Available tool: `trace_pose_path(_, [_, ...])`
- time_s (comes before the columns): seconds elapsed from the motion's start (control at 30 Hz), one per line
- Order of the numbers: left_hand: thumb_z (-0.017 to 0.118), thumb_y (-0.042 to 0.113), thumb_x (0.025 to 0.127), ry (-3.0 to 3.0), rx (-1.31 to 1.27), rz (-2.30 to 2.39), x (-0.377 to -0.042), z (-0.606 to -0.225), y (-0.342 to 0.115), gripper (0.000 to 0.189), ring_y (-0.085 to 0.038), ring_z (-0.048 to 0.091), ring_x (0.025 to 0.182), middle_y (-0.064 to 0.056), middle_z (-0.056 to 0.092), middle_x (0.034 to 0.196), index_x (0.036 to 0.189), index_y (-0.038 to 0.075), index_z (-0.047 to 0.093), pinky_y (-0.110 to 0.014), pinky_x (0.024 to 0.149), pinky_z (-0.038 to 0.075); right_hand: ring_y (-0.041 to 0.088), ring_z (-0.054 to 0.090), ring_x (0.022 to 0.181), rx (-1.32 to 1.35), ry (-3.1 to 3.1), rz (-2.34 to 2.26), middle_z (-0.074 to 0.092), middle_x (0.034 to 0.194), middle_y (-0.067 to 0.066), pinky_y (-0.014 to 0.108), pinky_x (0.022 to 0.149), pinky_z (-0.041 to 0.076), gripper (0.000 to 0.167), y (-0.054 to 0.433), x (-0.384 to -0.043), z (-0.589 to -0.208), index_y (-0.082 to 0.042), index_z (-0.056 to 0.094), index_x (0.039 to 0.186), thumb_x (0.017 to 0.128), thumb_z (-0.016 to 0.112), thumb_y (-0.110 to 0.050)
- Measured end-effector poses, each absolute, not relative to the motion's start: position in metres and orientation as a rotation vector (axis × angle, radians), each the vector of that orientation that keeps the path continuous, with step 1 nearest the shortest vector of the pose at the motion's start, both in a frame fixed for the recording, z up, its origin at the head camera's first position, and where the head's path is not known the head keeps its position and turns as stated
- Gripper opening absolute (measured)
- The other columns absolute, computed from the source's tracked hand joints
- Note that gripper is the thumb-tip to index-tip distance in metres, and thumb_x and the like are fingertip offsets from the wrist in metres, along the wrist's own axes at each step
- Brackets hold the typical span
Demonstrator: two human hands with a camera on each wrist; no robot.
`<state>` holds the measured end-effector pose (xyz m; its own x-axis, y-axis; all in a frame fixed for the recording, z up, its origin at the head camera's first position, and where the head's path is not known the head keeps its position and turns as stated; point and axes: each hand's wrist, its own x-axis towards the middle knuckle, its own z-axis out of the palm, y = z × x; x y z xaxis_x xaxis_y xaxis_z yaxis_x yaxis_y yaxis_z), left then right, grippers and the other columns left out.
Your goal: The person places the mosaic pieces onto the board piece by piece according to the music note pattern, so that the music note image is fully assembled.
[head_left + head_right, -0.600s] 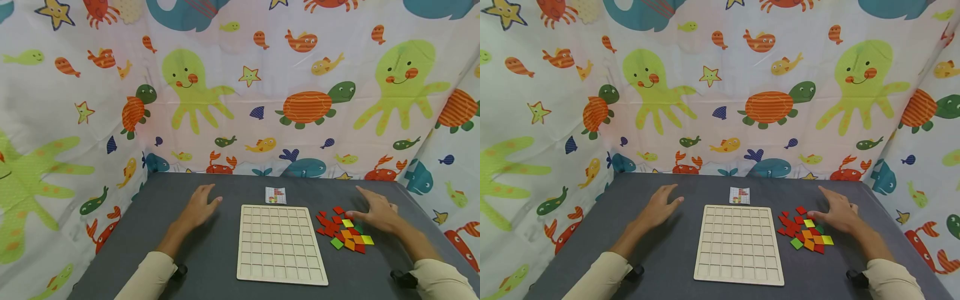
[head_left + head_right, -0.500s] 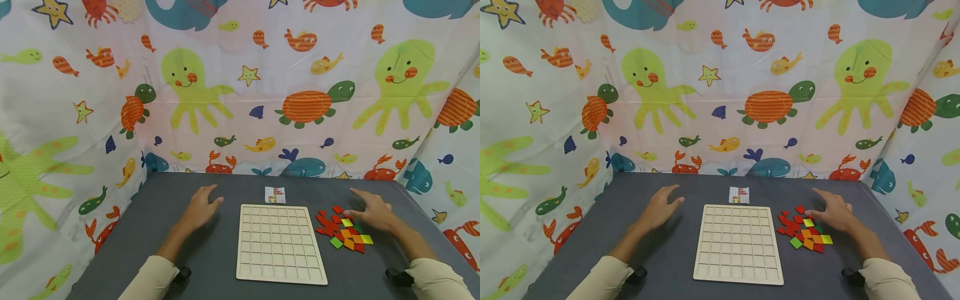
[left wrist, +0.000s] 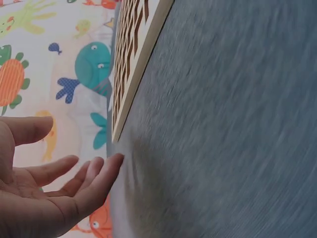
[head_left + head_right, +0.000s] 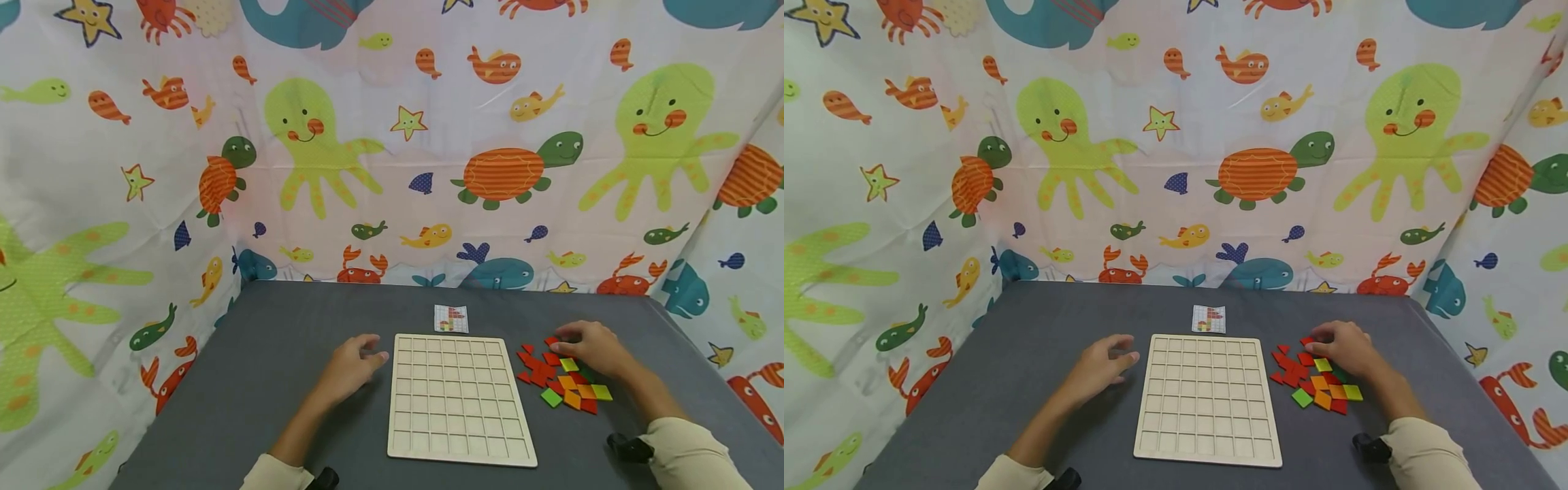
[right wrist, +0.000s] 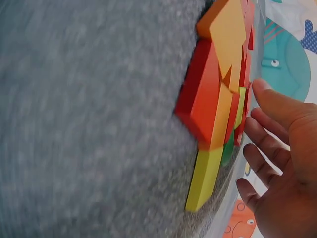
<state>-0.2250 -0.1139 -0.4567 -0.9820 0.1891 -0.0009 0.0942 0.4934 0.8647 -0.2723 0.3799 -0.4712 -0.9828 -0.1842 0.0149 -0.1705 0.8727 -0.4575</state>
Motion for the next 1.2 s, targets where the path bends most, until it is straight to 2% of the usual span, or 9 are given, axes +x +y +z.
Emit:
trace_pose_path(0.13, [0.069,0.028,0.104,2.517,0.233,1.572,-0.217,-0.462,-0.108,0.054,-0.037,0.065,0.125,-0.023,0.060,0.144,0.148,-0.002,0.056,-0.040,0.081,0.068,0.031,0.066,0.098,-0.304,2.984,-0.771,0.074,0.109,0.016,0.057,0.086,0.060,0.039,0.377,-0.272,-0.474,0.005,0.074,0.121,0.097,0.079,-0.024])
trace_pose_path(0.3, [0.071,0.027,0.102,2.433,0.240,1.633,-0.211,-0.464,-0.103,0.056,-0.034,0.071,0.111,-0.027,0.060,0.141,0.146,-0.005,0.056,-0.041,0.074,0.068,0.036,0.068,0.101,-0.355,2.998,-0.796,0.074,0.111,0.019,0.061,0.091,0.060,0.032,0.377,-0.273,-0.476,0.006,0.075,0.120,0.095,0.079,-0.013])
trace_pose_path(0.37, [0.071,0.026,0.102,2.396,0.238,1.656,-0.209,-0.464,-0.101,0.055,-0.033,0.072,0.109,-0.028,0.060,0.140,0.145,-0.006,0.057,-0.040,0.071,0.068,0.038,0.067,0.103,-0.343,3.000,-0.780,0.073,0.112,0.020,0.062,0.092,0.059,0.032,0.377,-0.274,-0.476,0.006,0.075,0.120,0.094,0.079,-0.013])
trace_pose_path(0.5, [0.070,0.026,0.103,2.341,0.231,1.661,-0.208,-0.467,-0.098,0.055,-0.031,0.069,0.114,-0.024,0.060,0.138,0.147,-0.005,0.055,-0.038,0.069,0.068,0.040,0.065,0.103,-0.303,2.990,-0.734,0.071,0.115,0.024,0.063,0.091,0.058,0.032,0.377,-0.274,-0.475,0.006,0.075,0.119,0.094,0.079,-0.013])
trace_pose_path(0.8, [0.069,0.029,0.104,2.329,0.223,1.609,-0.212,-0.469,-0.093,0.058,-0.027,0.069,0.110,-0.016,0.061,0.129,0.149,-0.004,0.053,-0.036,0.065,0.068,0.033,0.063,0.097,-0.289,2.991,-0.712,0.072,0.111,0.020,0.056,0.086,0.060,0.031,0.376,-0.272,-0.473,0.004,0.076,0.120,0.095,0.078,-0.015])
trace_pose_path(1.03, [0.068,0.029,0.104,2.352,0.228,1.593,-0.213,-0.471,-0.092,0.058,-0.029,0.066,0.113,-0.016,0.061,0.128,0.149,-0.005,0.053,-0.037,0.059,0.066,0.039,0.065,0.103,-0.339,3.032,-0.739,0.072,0.114,0.022,0.062,0.089,0.058,0.034,0.371,-0.269,-0.473,0.004,0.076,0.121,0.096,0.079,-0.019])
trace_pose_path(1.2, [0.069,0.026,0.103,2.390,0.211,1.578,-0.213,-0.472,-0.091,0.056,-0.029,0.064,0.115,-0.015,0.061,0.126,0.148,-0.004,0.056,-0.035,0.056,0.065,0.039,0.065,0.105,-0.385,3.044,-0.794,0.072,0.116,0.021,0.060,0.088,0.060,0.035,0.363,-0.265,-0.469,0.002,0.076,0.122,0.097,0.079,-0.022])
